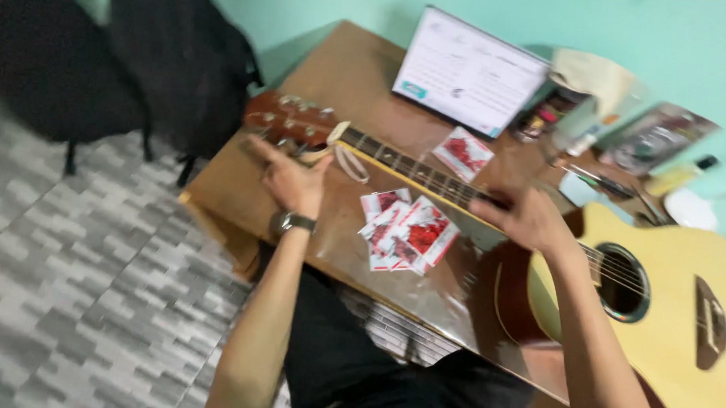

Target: Mounting a new string onto an acoustic guitar by threading it through the bridge and tuning peg and winding it.

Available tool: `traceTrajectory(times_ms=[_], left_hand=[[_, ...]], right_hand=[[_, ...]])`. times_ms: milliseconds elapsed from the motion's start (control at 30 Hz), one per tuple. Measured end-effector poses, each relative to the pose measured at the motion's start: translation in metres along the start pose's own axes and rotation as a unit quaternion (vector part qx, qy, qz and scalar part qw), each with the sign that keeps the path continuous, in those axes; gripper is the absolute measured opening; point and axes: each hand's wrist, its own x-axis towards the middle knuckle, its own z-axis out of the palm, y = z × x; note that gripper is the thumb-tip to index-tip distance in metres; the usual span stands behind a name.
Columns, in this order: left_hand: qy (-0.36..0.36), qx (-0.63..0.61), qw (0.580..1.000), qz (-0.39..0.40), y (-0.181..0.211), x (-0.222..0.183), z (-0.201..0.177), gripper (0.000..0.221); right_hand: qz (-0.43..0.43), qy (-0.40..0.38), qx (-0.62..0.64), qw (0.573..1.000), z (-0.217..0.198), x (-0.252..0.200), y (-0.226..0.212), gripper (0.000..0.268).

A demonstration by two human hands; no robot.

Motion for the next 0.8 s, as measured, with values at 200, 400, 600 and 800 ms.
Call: traceTrajectory(times_ms=[200,400,600,800], left_hand=[[-0.075,-0.127,0.989,0.029,0.003,-0.019,-0.032,0.114],[-0.135,-0.255,0.957,-0.040,0.015,-0.096,-0.089,0.065],[-0.215,-0.356,0.907,-0.063,0.024,-0.136,-0.107,0.026],[-0.349,-0.526,0.757,-0.170,0.066,-0.171,-0.120,0.010]], right_hand=[[0.038,-0.027,-0.182,0.982,0.049,0.198,0.117,0.034],[0.132,-0.076,-0.157,0.976,0.058,0.232,0.109,0.050],[0.131,-0.015,-0.002,0.991,0.043,0.214,0.109,0.019],[0.010,0.177,0.227,0.958,-0.037,0.093,0.063,0.013]])
